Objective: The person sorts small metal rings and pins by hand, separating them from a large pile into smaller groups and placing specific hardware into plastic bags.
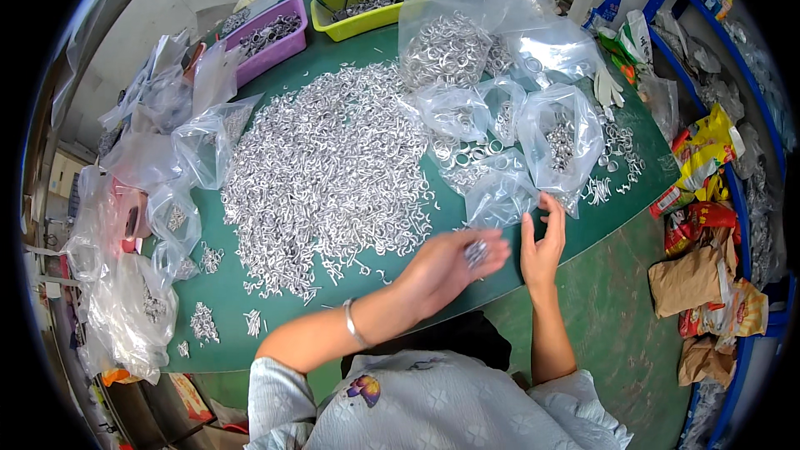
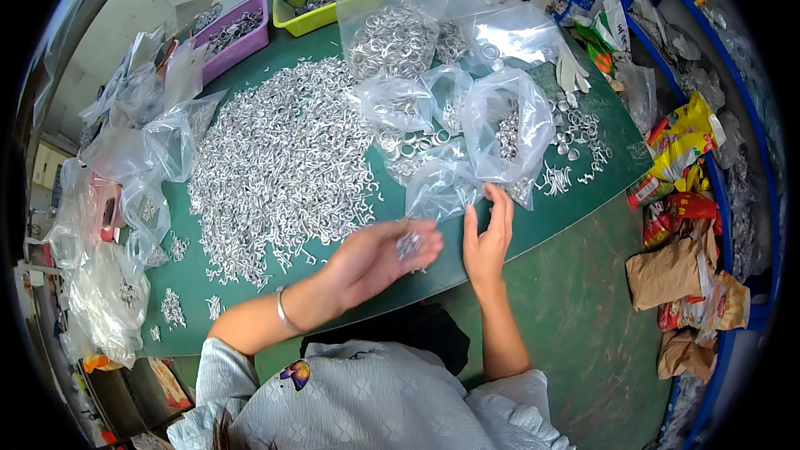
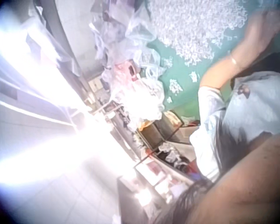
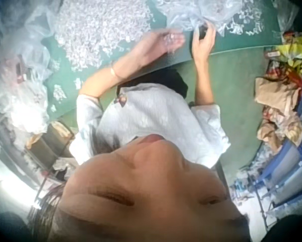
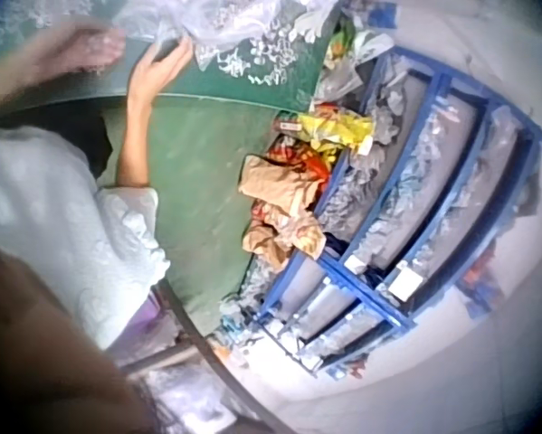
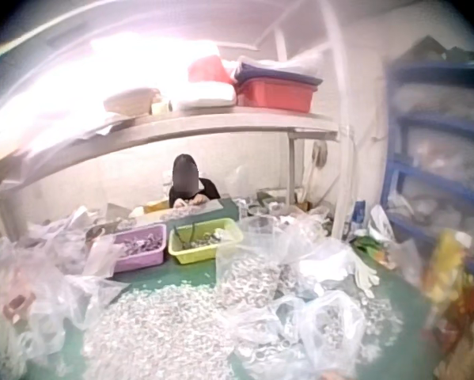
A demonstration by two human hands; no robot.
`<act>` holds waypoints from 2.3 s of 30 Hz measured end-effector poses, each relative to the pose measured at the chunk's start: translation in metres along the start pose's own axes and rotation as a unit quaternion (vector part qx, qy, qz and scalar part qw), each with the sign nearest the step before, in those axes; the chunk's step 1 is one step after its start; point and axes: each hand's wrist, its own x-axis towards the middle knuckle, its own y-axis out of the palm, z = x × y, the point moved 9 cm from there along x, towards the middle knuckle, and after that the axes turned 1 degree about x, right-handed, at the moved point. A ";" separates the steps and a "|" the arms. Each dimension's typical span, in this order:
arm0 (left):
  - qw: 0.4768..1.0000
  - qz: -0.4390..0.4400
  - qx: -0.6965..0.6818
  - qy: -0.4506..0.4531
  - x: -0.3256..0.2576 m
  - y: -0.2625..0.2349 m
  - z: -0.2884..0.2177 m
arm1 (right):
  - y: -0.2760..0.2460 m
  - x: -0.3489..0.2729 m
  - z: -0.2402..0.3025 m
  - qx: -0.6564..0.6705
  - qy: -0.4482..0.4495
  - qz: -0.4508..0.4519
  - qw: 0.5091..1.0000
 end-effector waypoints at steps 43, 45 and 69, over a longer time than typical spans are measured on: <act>0.516 -0.215 0.725 0.403 -0.108 -0.122 -0.040 | 0.127 -0.115 0.141 -0.066 -0.286 0.316 0.902; 0.504 -0.195 0.736 0.408 -0.105 -0.123 -0.038 | 0.120 -0.112 0.135 -0.052 -0.272 0.347 0.896; 0.598 -0.234 0.664 0.383 -0.135 -0.137 -0.018 | 0.123 -0.098 0.127 -0.018 -0.258 0.397 0.881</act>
